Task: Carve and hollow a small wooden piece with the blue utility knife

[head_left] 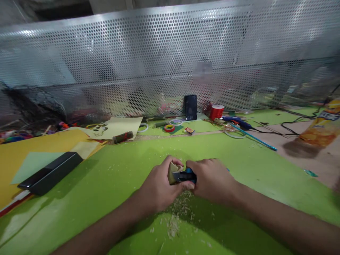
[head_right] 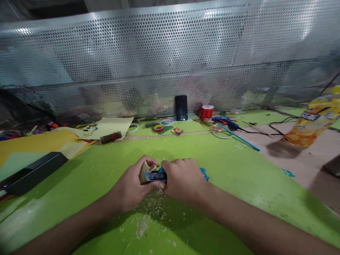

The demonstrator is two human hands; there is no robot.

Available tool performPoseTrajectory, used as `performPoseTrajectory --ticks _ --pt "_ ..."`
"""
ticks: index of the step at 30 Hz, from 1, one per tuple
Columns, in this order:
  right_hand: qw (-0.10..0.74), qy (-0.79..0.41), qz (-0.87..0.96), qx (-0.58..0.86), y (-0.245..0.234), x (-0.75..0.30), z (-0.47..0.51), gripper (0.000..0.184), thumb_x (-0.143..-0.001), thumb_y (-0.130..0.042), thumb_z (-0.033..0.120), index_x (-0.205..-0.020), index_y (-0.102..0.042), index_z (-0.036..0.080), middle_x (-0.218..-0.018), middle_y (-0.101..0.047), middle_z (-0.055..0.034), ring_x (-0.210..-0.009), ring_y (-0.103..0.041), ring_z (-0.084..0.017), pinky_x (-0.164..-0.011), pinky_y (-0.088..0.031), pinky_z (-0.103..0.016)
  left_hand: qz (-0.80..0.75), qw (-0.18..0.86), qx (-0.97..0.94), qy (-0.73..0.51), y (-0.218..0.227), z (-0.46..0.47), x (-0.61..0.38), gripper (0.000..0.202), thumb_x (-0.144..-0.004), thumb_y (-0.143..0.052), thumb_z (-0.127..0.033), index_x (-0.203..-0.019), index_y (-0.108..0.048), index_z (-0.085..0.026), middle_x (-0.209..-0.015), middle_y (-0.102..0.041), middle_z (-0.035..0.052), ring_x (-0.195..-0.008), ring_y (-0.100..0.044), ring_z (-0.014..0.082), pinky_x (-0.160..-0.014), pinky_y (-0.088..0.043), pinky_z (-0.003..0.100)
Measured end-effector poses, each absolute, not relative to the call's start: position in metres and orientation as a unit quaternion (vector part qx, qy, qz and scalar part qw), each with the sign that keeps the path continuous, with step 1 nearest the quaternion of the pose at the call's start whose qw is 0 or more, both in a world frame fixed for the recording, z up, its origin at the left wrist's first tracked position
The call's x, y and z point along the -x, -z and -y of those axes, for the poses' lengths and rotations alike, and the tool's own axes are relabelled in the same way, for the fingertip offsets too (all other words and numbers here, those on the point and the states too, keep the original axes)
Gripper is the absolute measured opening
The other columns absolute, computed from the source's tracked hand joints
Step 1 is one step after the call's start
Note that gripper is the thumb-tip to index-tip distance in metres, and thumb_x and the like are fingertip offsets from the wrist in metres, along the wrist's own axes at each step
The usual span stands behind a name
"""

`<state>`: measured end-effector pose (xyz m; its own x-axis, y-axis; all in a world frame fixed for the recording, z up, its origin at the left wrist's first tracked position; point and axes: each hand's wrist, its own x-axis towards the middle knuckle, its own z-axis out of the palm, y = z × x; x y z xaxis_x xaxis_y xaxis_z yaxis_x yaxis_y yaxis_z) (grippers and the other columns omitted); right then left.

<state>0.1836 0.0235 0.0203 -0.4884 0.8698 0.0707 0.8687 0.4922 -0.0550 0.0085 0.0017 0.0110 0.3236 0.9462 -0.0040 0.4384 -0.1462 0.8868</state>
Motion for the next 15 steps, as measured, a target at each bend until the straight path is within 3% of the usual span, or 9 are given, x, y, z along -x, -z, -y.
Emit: performPoseTrajectory --ticks 10,15 --pt "0.059 0.000 0.849 0.525 -0.0163 -0.1822 -0.0228 0.026 -0.079 -0.057 0.047 -0.082 -0.058 0.021 -0.069 -0.067 -0.0056 -0.054 -0.054 -0.019 -0.049 -0.013 -0.029 -0.525 0.376 -0.683 -0.341 -0.0030 0.0010 -0.0117 0.037 -0.074 -0.076 -0.037 -0.101 -0.055 -0.021 -0.076 -0.064 0.0002 -0.064 -0.053 0.0168 -0.056 -0.035 0.025" --pt "0.079 0.006 0.845 0.528 -0.0124 -0.1811 -0.0220 0.016 -0.076 -0.054 0.037 -0.078 -0.056 0.021 -0.062 -0.064 -0.0047 -0.048 -0.045 -0.016 -0.047 -0.013 -0.029 -0.556 0.367 -0.665 -0.337 -0.0055 0.0051 -0.0153 0.037 -0.074 -0.075 -0.038 -0.101 -0.054 -0.023 -0.079 -0.063 -0.0004 -0.068 -0.054 0.0178 -0.060 -0.037 0.026"
